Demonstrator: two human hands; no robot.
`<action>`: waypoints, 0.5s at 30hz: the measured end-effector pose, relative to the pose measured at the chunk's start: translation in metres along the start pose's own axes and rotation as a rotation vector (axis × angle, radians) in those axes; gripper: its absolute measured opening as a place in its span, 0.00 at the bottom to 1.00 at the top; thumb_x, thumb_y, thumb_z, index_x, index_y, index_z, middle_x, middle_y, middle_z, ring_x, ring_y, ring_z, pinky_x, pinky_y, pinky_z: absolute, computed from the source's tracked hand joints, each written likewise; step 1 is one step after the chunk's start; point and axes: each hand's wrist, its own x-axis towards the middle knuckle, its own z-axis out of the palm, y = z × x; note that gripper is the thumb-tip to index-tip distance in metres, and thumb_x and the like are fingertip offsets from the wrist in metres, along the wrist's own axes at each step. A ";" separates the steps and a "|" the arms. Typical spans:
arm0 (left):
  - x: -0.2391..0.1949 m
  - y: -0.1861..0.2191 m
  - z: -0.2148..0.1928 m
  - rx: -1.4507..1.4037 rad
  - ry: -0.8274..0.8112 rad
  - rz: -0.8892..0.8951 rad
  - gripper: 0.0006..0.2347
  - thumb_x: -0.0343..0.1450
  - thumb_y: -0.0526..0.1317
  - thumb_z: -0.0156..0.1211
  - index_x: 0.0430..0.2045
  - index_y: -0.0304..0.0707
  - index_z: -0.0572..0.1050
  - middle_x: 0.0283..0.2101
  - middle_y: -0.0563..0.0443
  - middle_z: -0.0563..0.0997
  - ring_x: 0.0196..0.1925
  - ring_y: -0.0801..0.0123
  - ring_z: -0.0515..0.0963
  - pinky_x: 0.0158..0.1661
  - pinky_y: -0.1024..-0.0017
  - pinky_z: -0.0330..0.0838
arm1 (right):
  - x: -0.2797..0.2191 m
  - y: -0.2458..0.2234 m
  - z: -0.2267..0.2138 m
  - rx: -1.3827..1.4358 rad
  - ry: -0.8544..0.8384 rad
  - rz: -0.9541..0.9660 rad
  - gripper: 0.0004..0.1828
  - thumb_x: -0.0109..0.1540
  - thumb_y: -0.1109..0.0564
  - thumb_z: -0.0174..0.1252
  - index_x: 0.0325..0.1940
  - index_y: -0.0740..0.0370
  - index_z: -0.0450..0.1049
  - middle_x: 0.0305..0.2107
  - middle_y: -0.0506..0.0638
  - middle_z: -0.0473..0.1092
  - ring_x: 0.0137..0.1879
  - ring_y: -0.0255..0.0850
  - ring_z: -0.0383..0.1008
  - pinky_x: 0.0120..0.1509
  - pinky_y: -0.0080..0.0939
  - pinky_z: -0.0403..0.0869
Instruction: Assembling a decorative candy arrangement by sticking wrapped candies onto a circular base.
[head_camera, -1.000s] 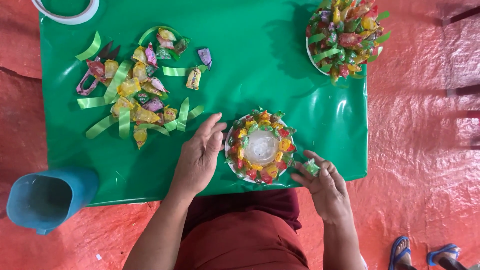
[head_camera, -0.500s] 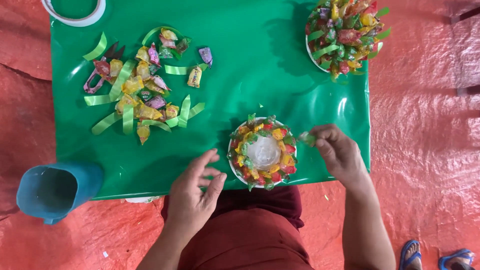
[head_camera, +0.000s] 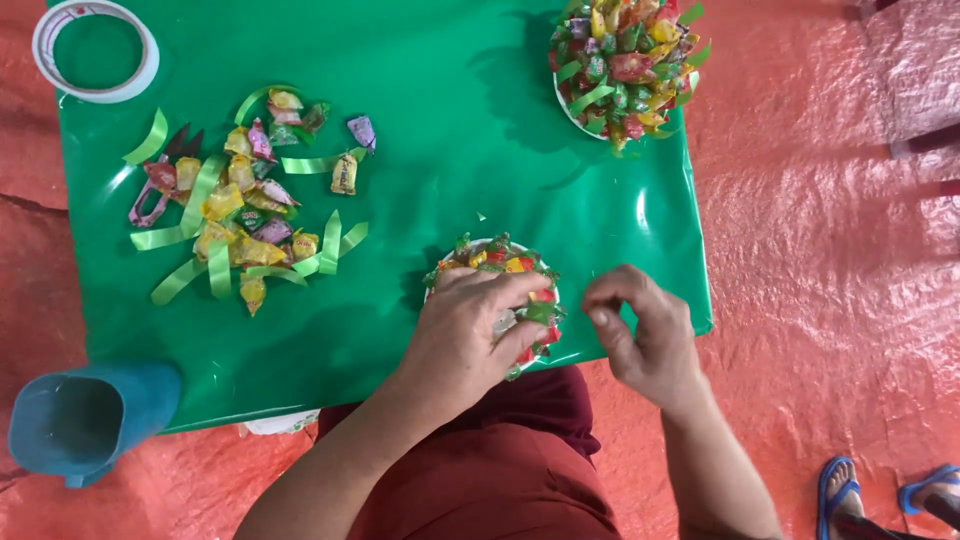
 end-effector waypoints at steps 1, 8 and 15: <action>0.000 0.001 0.002 0.001 0.002 -0.003 0.19 0.67 0.41 0.71 0.53 0.42 0.77 0.34 0.47 0.85 0.46 0.56 0.86 0.54 0.57 0.69 | -0.002 -0.003 0.004 0.002 -0.004 0.000 0.07 0.66 0.55 0.56 0.43 0.59 0.76 0.26 0.49 0.73 0.29 0.44 0.73 0.36 0.43 0.76; -0.002 -0.001 0.014 0.006 0.010 0.025 0.22 0.66 0.39 0.71 0.56 0.47 0.77 0.35 0.51 0.86 0.49 0.60 0.85 0.57 0.59 0.67 | -0.014 -0.004 0.035 0.093 0.175 -0.117 0.10 0.66 0.55 0.57 0.43 0.66 0.77 0.27 0.52 0.72 0.30 0.45 0.72 0.34 0.42 0.75; 0.017 0.004 0.004 -0.012 -0.077 0.099 0.24 0.69 0.38 0.69 0.61 0.43 0.73 0.39 0.47 0.85 0.52 0.56 0.83 0.58 0.52 0.65 | -0.014 0.007 0.024 0.039 0.208 -0.052 0.11 0.67 0.52 0.58 0.37 0.62 0.74 0.26 0.53 0.71 0.28 0.48 0.70 0.33 0.45 0.71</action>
